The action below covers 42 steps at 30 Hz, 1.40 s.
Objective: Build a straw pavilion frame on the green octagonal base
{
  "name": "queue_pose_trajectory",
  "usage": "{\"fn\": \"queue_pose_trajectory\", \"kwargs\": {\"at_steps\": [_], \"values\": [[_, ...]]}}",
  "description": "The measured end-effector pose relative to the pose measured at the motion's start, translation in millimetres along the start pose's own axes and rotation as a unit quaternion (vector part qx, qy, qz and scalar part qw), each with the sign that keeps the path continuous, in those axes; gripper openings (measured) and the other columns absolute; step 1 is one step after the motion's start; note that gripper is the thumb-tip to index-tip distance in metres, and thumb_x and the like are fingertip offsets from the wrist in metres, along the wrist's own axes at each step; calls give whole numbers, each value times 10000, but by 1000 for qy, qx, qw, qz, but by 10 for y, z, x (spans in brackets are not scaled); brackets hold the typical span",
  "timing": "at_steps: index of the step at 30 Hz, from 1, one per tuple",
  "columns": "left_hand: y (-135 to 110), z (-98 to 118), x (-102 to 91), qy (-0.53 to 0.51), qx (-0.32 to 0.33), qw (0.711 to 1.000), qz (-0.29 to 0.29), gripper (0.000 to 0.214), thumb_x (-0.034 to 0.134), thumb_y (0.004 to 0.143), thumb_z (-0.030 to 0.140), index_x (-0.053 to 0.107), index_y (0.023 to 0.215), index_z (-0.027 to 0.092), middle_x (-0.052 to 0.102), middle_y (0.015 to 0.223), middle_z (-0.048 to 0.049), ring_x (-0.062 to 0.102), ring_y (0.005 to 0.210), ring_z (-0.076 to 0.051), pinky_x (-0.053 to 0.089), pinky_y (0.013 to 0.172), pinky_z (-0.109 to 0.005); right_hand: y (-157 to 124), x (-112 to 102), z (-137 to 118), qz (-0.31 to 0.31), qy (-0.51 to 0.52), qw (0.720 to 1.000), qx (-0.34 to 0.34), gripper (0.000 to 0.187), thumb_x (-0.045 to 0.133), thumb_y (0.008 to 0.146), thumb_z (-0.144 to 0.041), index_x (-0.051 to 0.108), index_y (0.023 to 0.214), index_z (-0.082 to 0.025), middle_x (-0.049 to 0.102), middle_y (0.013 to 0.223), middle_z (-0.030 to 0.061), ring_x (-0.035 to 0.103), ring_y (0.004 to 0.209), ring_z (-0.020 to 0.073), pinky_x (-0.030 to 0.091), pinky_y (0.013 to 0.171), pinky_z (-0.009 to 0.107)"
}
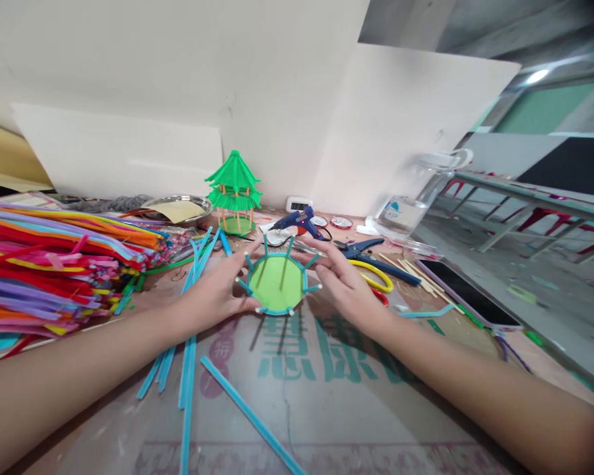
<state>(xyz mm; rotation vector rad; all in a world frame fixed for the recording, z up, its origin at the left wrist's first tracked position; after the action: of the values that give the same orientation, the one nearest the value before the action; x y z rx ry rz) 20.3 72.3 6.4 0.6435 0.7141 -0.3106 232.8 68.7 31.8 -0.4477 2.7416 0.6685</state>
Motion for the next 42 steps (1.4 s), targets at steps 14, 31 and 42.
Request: {"fn": "queue_pose_trajectory", "kwargs": {"at_steps": [14, 31, 42], "values": [[67, -88, 28, 8, -61, 998, -32, 855, 694, 849, 452, 302, 1562, 188, 515, 1503, -151, 501, 1381, -342, 428, 1151, -516, 431, -497, -111, -45, -107, 992, -42, 489, 669, 895, -322, 579, 1371, -252, 640, 1364, 99, 641, 1210, 235, 474, 1084, 465], [57, -61, 38, 11, -49, 998, -42, 787, 619, 880, 438, 314, 1546, 152, 542, 1481, -161, 506, 1380, -345, 433, 1150, -513, 863, -536, -835, -31, -210, 968, -137, 89, 687, 870, -287, 691, 817, -215, 753, 987, 25, 694, 983, 219, 496, 989, 449], [62, -60, 5, 53, -53, 997, 17, 616, 563, 850, 392, 432, 1403, 155, 658, 1247, -131, 625, 1186, -293, 501, 1044, -452, 260, -801, 5, -22, -214, 976, 32, 335, 686, 836, -540, 640, 781, -213, 698, 783, 34, 641, 738, 195, 520, 743, 354]]}}
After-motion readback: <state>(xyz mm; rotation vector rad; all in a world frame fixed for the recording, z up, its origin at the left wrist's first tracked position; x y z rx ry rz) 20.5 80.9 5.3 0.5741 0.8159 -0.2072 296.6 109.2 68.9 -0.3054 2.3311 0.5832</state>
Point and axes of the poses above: each hand's wrist, its own y-axis towards the middle knuckle, its own x-axis out of the palm, z = x × y, the point moved 6 cm from there along y, towards the middle knuckle
